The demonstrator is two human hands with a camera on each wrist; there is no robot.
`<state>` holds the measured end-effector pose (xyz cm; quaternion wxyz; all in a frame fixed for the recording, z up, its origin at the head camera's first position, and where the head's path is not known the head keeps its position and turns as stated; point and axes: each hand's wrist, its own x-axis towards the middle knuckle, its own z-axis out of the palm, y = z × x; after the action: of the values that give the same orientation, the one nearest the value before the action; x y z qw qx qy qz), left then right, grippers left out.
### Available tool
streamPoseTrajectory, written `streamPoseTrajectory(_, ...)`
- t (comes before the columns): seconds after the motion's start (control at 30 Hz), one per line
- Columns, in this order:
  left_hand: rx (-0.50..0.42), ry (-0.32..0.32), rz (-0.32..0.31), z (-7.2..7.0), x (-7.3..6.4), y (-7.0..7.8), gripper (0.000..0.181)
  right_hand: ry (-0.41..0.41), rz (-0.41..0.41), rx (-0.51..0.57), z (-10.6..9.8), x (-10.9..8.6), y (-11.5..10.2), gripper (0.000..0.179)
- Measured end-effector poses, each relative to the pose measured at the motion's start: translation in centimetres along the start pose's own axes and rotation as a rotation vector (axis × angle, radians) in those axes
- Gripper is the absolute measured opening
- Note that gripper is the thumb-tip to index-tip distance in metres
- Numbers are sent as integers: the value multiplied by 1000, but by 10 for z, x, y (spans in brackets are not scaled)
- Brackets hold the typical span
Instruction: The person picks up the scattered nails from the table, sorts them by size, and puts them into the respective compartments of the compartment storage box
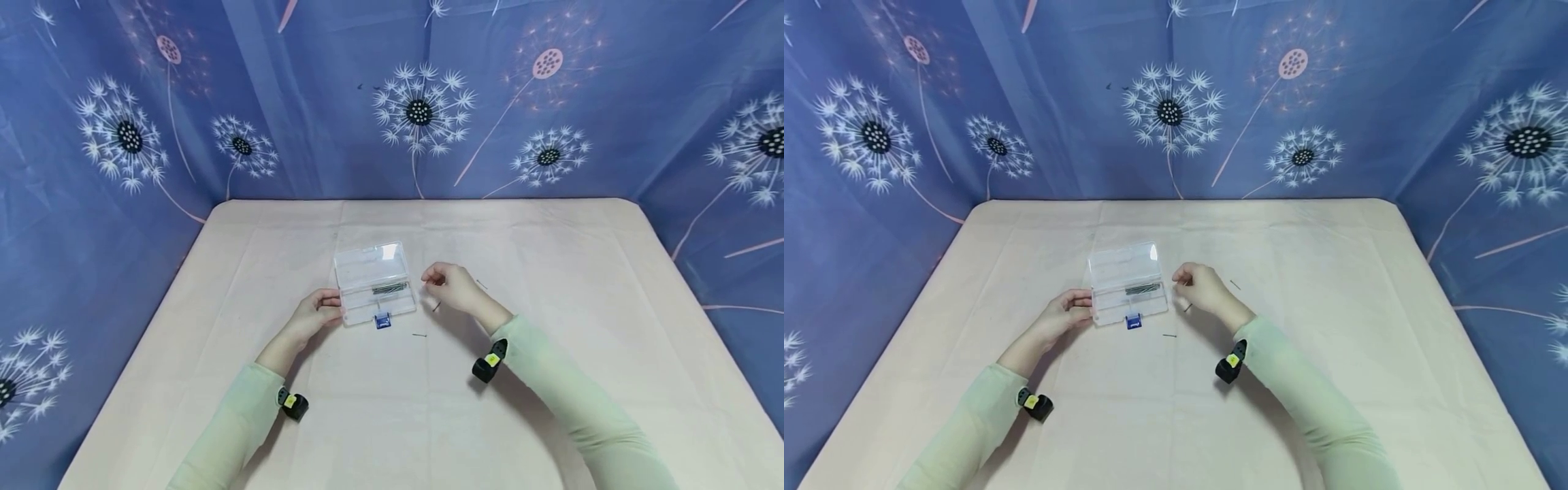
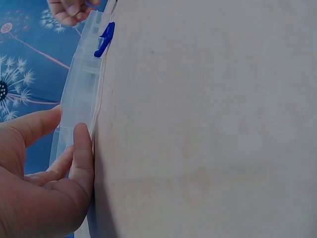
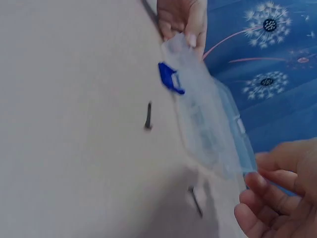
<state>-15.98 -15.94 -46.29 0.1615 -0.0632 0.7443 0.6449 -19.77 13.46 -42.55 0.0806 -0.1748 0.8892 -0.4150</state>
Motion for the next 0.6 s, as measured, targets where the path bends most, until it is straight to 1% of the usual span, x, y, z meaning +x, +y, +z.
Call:
streamPoseTrajectory(0.07, -1, -2, 1, 0, 0, 0, 48, -45, -41, -46, -3, -2, 5, 12)
streamPoseTrajectory(0.2, 1, -2, -2, -1, -1, -1, 49, -149, -96, -124, -6, -6, 14, 8)
streamPoseTrajectory(0.3, 7, 0, -3, -1, -1, -1, 49, -201, -126, -155, -8, -8, 21, 7)
streamPoseTrajectory(0.47, 7, -5, 2, -1, -1, -1, 48, -210, -186, -197, -6, -8, 29, 3)
streamPoseTrajectory(0.6, 3, -8, 4, 0, -1, 0, 48, -204, -235, -246, -5, -7, 32, 7)
